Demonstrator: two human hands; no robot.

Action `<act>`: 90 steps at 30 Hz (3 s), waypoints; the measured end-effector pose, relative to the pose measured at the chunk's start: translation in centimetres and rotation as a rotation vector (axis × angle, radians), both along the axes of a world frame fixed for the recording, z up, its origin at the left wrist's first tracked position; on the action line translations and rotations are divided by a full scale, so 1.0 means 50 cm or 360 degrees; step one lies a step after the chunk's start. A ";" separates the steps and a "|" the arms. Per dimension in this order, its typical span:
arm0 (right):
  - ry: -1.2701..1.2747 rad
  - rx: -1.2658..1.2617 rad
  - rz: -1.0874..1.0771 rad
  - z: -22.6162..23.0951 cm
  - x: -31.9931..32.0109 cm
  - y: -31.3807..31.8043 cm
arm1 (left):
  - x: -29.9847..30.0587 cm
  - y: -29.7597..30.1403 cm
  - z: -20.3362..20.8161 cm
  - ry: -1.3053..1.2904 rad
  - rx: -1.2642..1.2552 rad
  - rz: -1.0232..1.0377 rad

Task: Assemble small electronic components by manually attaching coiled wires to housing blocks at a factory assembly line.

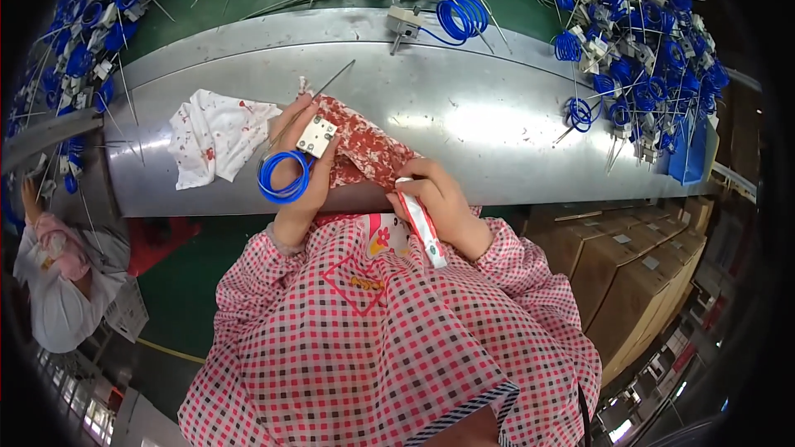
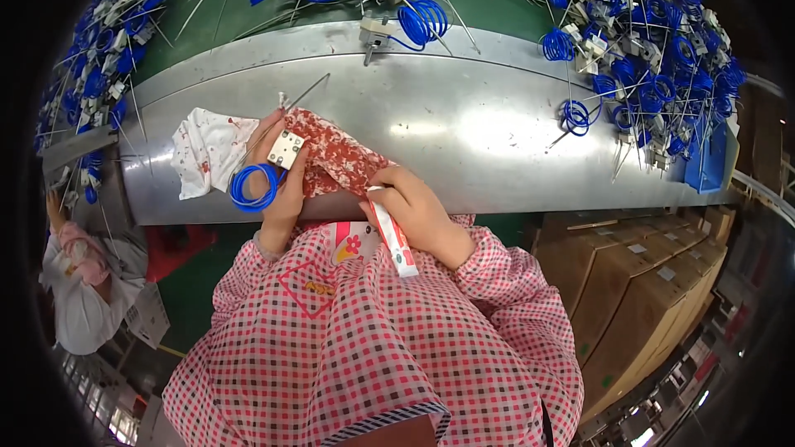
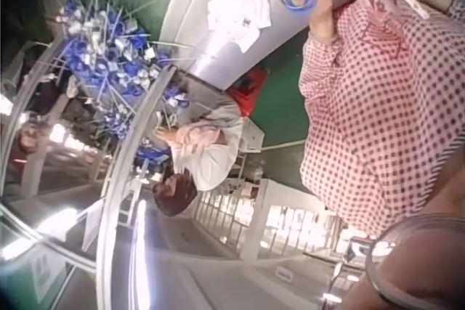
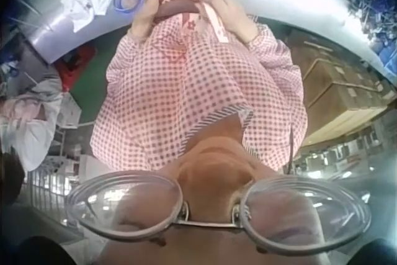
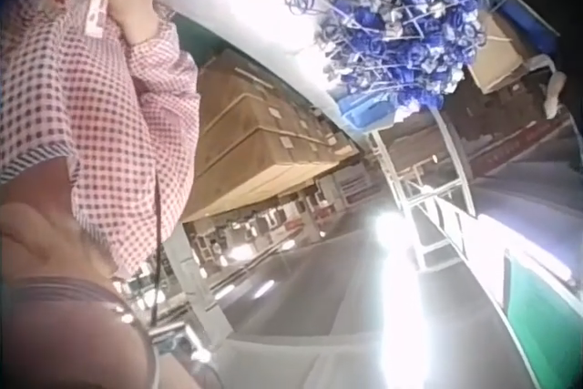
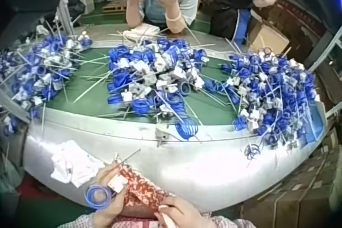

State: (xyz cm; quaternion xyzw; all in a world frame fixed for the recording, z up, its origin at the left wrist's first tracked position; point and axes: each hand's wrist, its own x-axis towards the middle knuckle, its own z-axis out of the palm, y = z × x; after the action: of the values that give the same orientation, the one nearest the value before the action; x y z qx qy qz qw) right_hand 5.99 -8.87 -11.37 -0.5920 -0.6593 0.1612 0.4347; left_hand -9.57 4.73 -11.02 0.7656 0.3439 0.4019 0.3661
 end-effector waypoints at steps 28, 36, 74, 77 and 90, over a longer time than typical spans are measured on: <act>0.0488 -0.0538 -0.0330 0.114 0.110 -0.044 | 0.002 0.002 0.021 -0.0240 -0.0044 0.0130; 0.1039 0.1157 -0.1055 0.349 0.084 0.122 | 0.109 0.015 0.223 -0.0606 0.0237 -0.0201; 0.0084 -0.0281 0.0325 0.051 0.076 -0.063 | 0.016 -0.013 0.008 -0.0039 0.0175 0.0182; -0.0024 -0.0504 0.0454 0.054 0.084 -0.048 | 0.010 -0.008 -0.010 0.0060 0.0296 0.0115; -0.0613 -0.0249 0.0802 0.055 0.098 -0.055 | 0.016 -0.004 -0.026 0.0070 0.0321 0.0080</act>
State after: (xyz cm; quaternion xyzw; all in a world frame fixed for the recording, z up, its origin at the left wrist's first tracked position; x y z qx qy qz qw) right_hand 10.89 -11.61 -8.63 -0.4615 -0.8407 0.1989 0.2016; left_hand -8.76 4.50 -12.33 0.7983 0.3288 0.4266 0.2693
